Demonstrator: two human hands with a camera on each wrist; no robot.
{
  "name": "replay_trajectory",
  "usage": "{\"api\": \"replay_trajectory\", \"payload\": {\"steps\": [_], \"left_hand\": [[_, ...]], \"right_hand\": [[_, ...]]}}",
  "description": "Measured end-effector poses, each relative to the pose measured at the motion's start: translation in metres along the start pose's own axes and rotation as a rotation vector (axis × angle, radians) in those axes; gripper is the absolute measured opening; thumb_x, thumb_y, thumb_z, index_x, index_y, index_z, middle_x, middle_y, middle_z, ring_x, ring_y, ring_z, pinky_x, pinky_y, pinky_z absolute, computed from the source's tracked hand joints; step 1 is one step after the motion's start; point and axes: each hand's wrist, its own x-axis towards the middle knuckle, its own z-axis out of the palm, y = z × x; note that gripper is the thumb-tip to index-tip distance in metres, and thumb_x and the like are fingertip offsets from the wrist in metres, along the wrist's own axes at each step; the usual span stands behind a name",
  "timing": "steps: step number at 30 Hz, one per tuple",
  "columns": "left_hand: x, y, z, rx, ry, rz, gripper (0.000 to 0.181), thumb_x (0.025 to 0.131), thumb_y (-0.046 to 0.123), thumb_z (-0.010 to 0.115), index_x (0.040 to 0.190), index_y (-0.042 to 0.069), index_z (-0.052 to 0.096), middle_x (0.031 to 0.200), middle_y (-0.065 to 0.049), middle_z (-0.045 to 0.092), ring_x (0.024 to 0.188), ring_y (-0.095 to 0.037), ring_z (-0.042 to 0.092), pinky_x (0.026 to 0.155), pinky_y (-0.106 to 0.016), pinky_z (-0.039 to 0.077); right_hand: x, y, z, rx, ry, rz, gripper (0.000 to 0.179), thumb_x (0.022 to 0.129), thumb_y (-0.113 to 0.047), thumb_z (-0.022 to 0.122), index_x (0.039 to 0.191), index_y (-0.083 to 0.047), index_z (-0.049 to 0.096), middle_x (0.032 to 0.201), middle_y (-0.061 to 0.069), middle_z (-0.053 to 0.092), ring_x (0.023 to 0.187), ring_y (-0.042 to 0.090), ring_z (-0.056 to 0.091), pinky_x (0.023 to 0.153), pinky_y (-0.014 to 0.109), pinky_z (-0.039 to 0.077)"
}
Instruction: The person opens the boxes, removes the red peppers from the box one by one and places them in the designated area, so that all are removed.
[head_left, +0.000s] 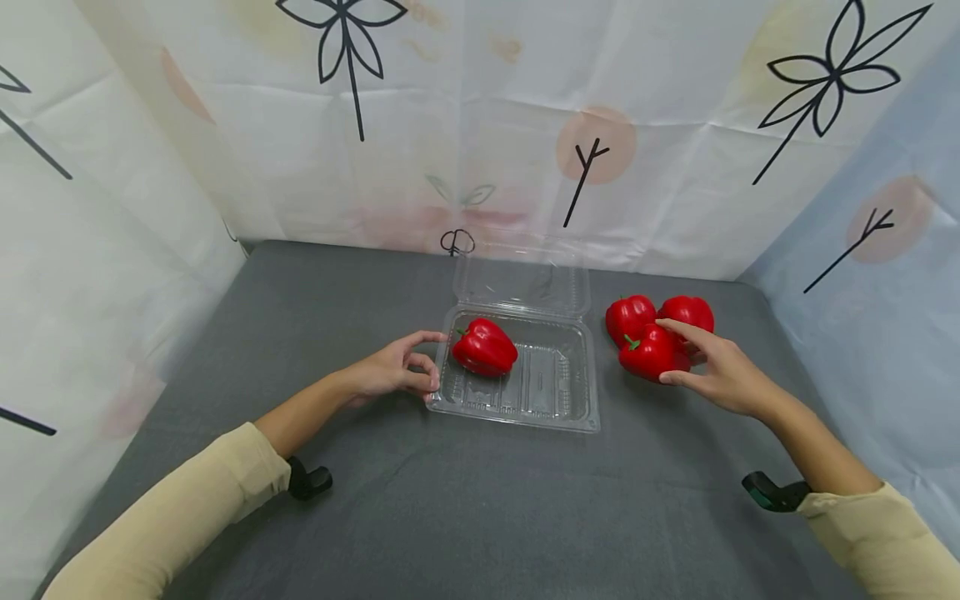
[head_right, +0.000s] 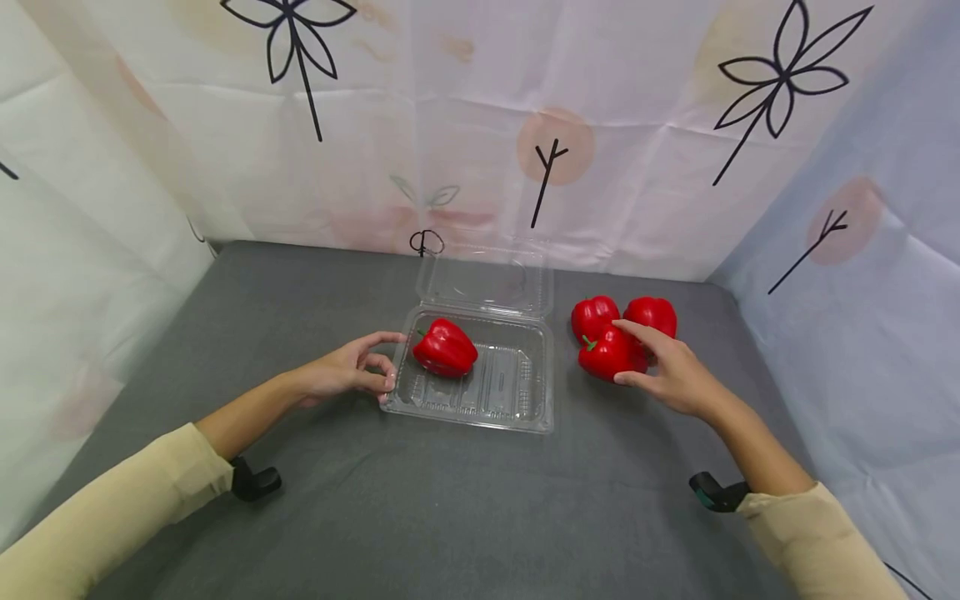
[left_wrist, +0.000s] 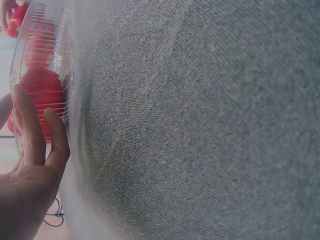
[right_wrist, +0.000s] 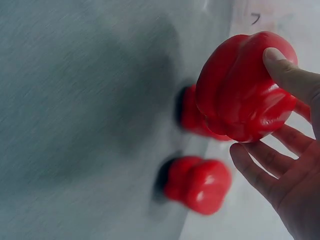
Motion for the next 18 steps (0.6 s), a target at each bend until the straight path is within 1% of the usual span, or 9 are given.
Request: {"api": "replay_trajectory", "payload": {"steps": [2, 7, 10, 12, 15, 18], "left_hand": [[0.000, -0.001, 0.000, 0.003, -0.006, 0.003, 0.076, 0.093, 0.001, 0.066, 0.154, 0.011, 0.021, 0.089, -0.008, 0.064, 0.077, -0.021, 0.063, 0.081, -0.034, 0.056], [0.000, -0.001, 0.000, -0.008, -0.005, 0.002, 0.075, 0.094, 0.001, 0.065, 0.154, 0.012, 0.022, 0.088, -0.008, 0.064, 0.077, -0.021, 0.062, 0.081, -0.034, 0.056], [0.000, -0.001, 0.000, -0.012, 0.000, 0.001, 0.074, 0.093, 0.000, 0.065, 0.153, 0.013, 0.023, 0.088, -0.008, 0.063, 0.077, -0.021, 0.062, 0.081, -0.034, 0.056], [-0.001, -0.001, 0.000, -0.007, -0.005, 0.009, 0.075, 0.093, 0.001, 0.065, 0.154, 0.012, 0.022, 0.088, -0.007, 0.063, 0.077, -0.021, 0.062, 0.081, -0.034, 0.056], [-0.001, -0.001, 0.000, -0.007, -0.006, 0.012, 0.076, 0.093, 0.001, 0.066, 0.154, 0.012, 0.022, 0.088, -0.008, 0.063, 0.077, -0.021, 0.062, 0.081, -0.034, 0.056], [-0.001, -0.001, 0.000, -0.011, -0.002, 0.007, 0.075, 0.093, 0.001, 0.067, 0.153, 0.014, 0.024, 0.088, -0.008, 0.063, 0.077, -0.022, 0.062, 0.081, -0.034, 0.056]], "right_hand": [[-0.006, 0.007, 0.000, -0.004, -0.003, 0.012, 0.076, 0.077, -0.011, 0.084, 0.142, 0.001, 0.046, 0.127, 0.025, 0.055, 0.098, 0.036, 0.059, 0.069, 0.026, 0.055], [-0.018, 0.022, -0.002, -0.009, -0.025, 0.065, 0.074, 0.081, -0.012, 0.082, 0.144, 0.001, 0.045, 0.124, 0.025, 0.055, 0.099, 0.037, 0.058, 0.069, 0.036, 0.058], [-0.023, 0.031, -0.002, -0.019, -0.029, 0.082, 0.073, 0.082, -0.012, 0.081, 0.144, 0.002, 0.044, 0.124, 0.027, 0.055, 0.098, 0.040, 0.059, 0.070, 0.038, 0.058], [-0.027, 0.037, -0.002, -0.028, -0.033, 0.090, 0.073, 0.083, -0.012, 0.080, 0.144, 0.003, 0.043, 0.125, 0.029, 0.054, 0.099, 0.042, 0.059, 0.071, 0.038, 0.058], [-0.031, 0.047, -0.002, -0.032, -0.041, 0.120, 0.074, 0.084, -0.013, 0.079, 0.146, 0.003, 0.041, 0.129, 0.032, 0.051, 0.101, 0.046, 0.059, 0.073, 0.040, 0.058], [-0.033, 0.053, -0.002, -0.011, -0.053, 0.159, 0.075, 0.086, -0.013, 0.077, 0.148, 0.003, 0.038, 0.134, 0.035, 0.047, 0.104, 0.050, 0.058, 0.077, 0.049, 0.057]]}}
